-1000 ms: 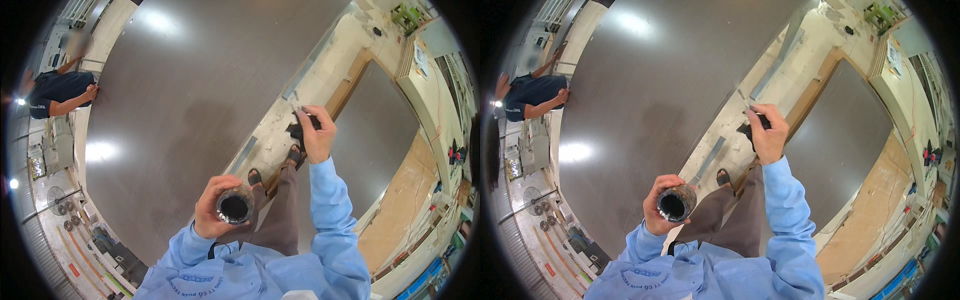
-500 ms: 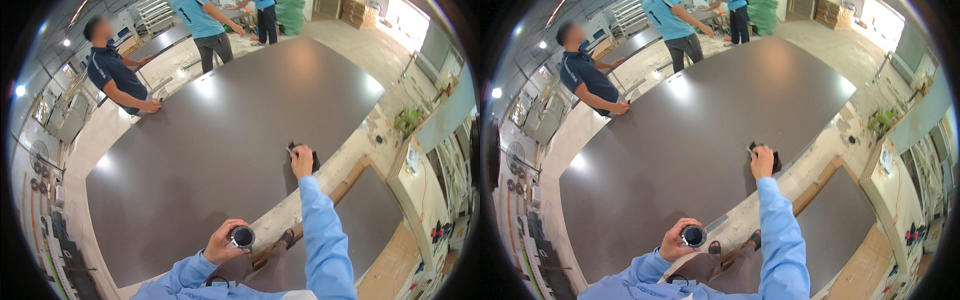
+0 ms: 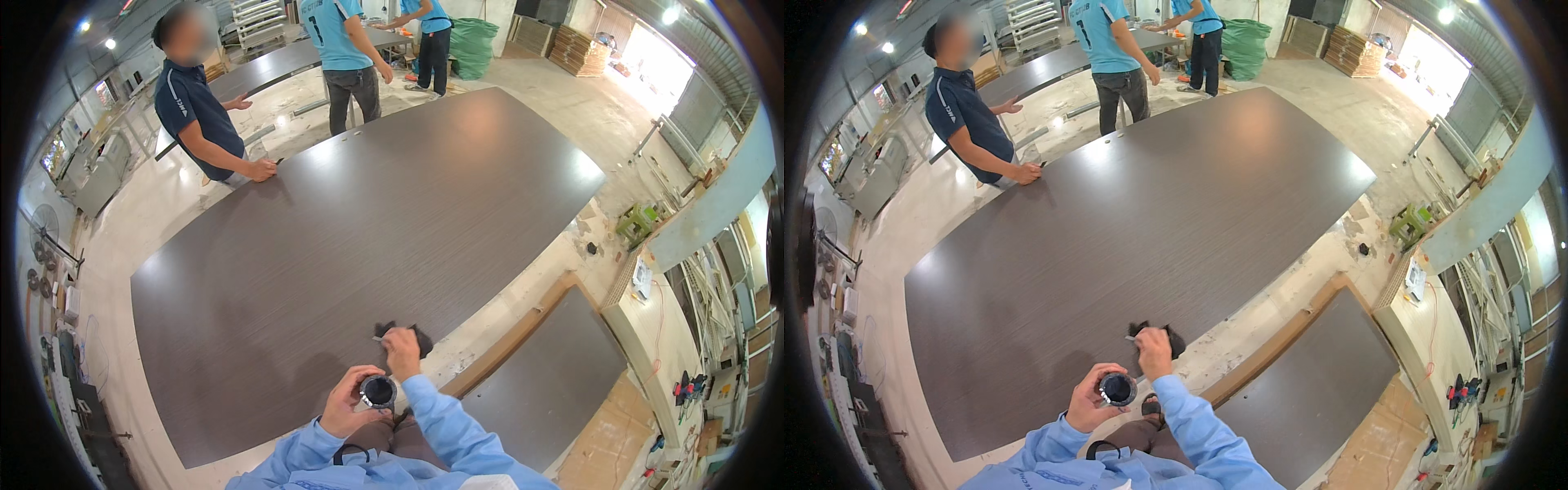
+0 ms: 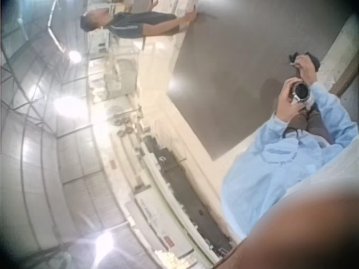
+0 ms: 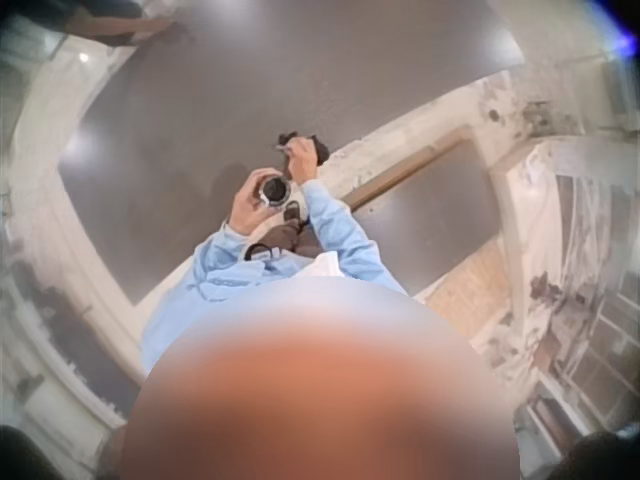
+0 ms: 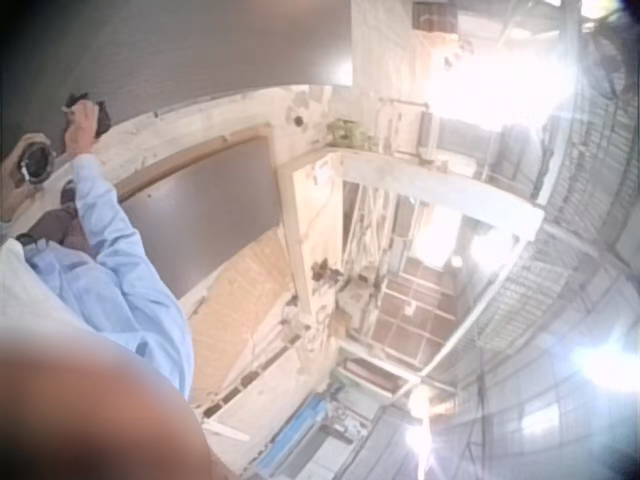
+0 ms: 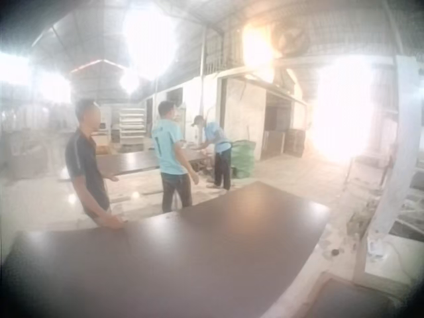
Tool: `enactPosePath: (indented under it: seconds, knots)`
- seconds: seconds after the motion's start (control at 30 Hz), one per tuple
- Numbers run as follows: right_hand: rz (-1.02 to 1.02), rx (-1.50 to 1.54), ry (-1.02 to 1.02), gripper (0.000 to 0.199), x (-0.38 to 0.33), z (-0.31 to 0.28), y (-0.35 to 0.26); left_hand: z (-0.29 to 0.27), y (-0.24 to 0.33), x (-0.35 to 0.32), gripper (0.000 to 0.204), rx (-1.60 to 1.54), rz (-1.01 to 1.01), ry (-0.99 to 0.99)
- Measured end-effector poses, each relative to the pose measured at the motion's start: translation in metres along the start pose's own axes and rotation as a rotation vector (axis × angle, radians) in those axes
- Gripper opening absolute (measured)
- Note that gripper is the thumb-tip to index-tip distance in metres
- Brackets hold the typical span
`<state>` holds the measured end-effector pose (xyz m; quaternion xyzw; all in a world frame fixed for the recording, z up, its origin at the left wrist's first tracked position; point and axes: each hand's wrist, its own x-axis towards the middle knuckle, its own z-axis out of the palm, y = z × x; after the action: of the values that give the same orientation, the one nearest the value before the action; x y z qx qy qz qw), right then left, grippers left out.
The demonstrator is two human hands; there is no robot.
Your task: The person applies a dark substance to the edges of a large flat panel using a small brush and a cloth. They repeatedly dip the brush into a small container and wipe the panel's edges while walking around the work area.
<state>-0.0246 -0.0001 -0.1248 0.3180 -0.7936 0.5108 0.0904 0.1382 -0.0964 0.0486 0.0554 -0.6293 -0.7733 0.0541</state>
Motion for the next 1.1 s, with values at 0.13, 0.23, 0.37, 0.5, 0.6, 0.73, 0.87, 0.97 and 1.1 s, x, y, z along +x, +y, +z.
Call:
enactPosePath:
  seconds: [0.13,0.23,0.37,0.5,0.6,0.73,0.87,0.97,1.1]
  knots:
    - [-0.071,0.232,-0.145,0.017,-0.046,0.02,-0.036,0.008,0.006,-0.009,0.078,0.043,0.038,0.037]
    - [0.131,0.556,-0.32,0.023,-0.072,0.015,-0.05,0.021,0.012,-0.011,0.078,0.018,0.056,0.025]
    - [0.346,0.665,-0.328,0.025,-0.103,-0.026,-0.049,0.039,0.02,-0.011,0.078,0.035,0.027,0.022]
    - [0.8,0.485,-0.365,0.016,-0.118,-0.095,-0.019,0.049,0.022,-0.007,0.076,0.172,0.011,-0.011]
    - [0.648,0.406,0.035,0.008,-0.107,-0.14,0.023,0.056,0.014,0.0,0.074,0.222,0.046,0.021]
    - [0.603,0.191,0.284,0.016,-0.063,-0.177,0.084,0.073,-0.003,0.013,0.081,0.223,0.01,-0.015]
    - [0.562,0.132,0.404,0.017,-0.019,-0.186,0.122,0.081,-0.015,0.023,0.081,0.263,0.004,-0.089]
    - [0.574,0.183,0.427,0.014,-0.007,-0.18,0.129,0.079,-0.023,0.025,0.081,0.273,-0.02,-0.113]
    - [0.629,0.283,0.43,0.01,-0.023,-0.163,0.115,0.067,-0.03,0.022,0.081,0.29,-0.063,-0.135]
